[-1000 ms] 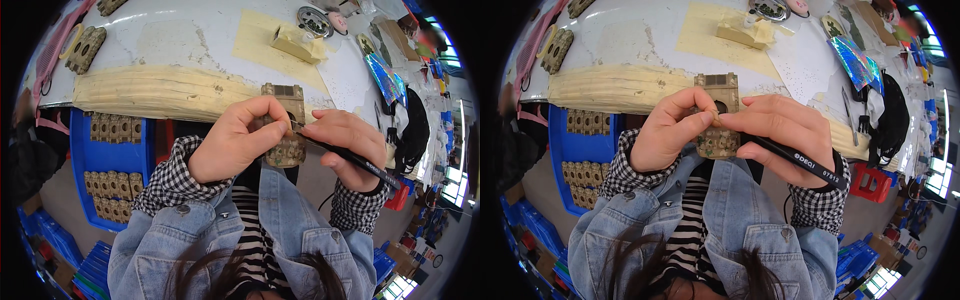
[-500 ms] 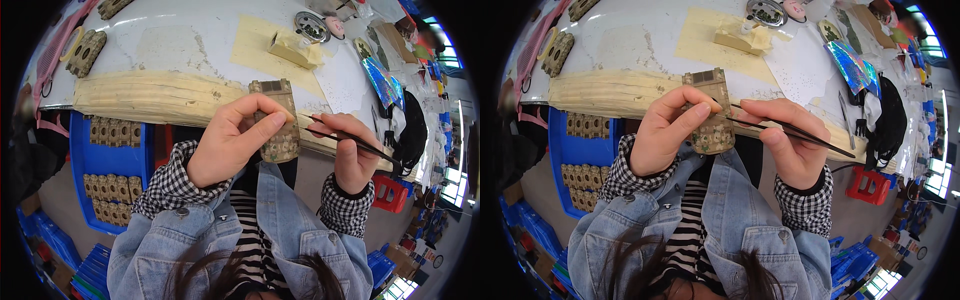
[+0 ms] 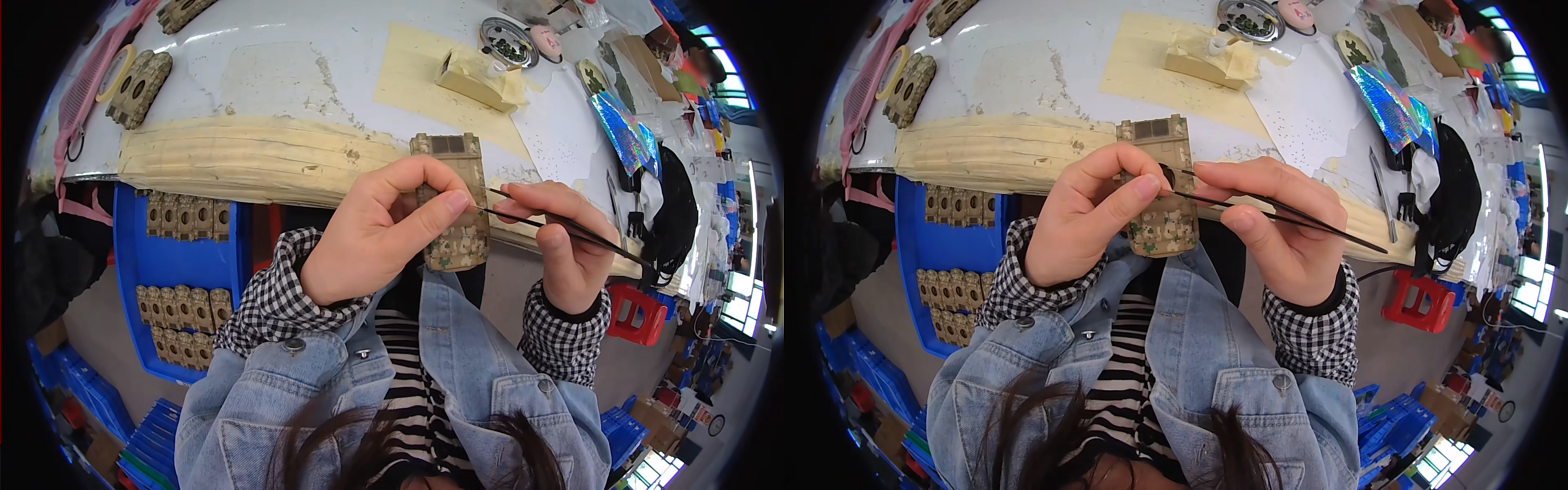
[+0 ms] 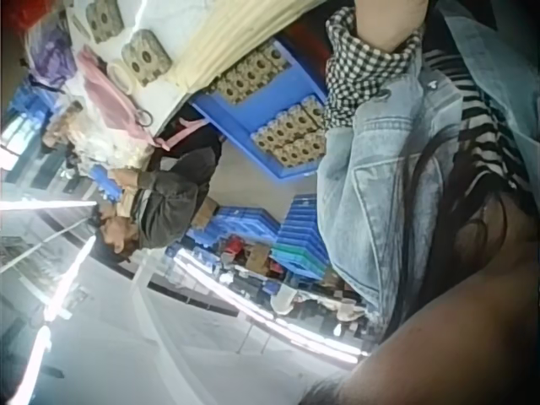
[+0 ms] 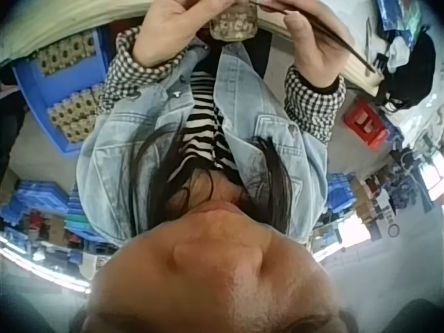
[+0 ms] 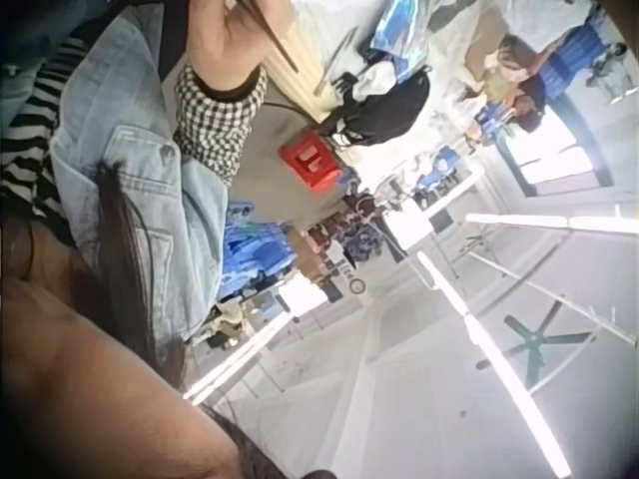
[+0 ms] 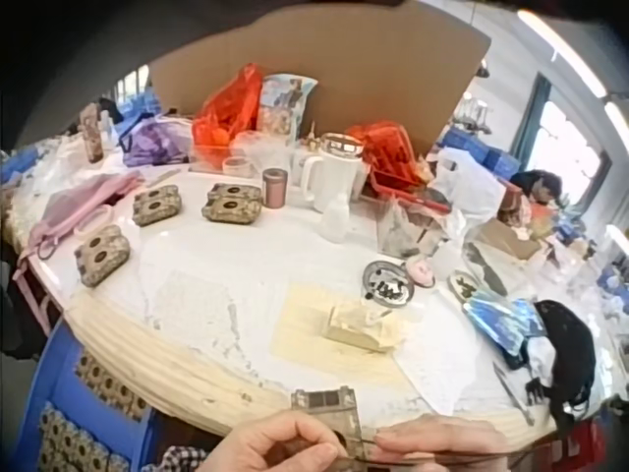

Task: Assembling and detailing toy tank models at a workbench.

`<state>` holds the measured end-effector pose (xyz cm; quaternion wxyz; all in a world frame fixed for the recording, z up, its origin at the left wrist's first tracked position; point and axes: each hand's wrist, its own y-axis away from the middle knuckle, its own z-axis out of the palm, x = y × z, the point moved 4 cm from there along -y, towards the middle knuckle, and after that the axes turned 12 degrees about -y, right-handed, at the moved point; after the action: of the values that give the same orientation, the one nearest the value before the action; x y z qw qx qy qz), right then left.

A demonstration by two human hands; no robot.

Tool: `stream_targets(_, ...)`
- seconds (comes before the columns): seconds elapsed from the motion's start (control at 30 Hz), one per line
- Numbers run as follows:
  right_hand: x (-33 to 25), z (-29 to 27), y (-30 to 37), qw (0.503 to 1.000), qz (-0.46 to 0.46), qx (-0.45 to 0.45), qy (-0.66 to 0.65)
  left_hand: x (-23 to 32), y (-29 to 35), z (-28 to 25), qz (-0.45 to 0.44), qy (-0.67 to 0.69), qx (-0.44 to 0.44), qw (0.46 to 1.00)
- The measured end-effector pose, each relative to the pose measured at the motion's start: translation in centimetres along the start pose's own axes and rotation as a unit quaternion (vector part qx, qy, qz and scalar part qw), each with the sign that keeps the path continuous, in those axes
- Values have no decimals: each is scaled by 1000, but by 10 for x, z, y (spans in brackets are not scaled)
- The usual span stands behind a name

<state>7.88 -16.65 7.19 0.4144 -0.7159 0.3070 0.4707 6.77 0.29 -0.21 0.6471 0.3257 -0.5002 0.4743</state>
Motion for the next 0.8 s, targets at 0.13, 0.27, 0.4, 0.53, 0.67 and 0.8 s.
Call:
stream_targets(0.13,-3,-7,-4,998,29,-45,-16,1,1,-3,-50,-29,-67,996)
stream_targets(0.27,-15,-11,-17,986,-2,-153,65,2,3,-1,-44,-38,-93,994)
stream_targets(0.4,-24,-8,-23,971,-44,-215,96,0,3,2,-59,-40,-110,991)
stream_targets(0.53,-23,-9,-26,955,-57,-270,113,-2,0,5,-58,-28,-118,991)
stream_targets(0.67,-24,-6,-28,945,-69,-302,105,-3,-6,2,-53,-50,-155,985)
stream_targets(0.8,-28,-4,-26,942,-92,-290,143,-1,-10,3,-37,-55,-124,990)
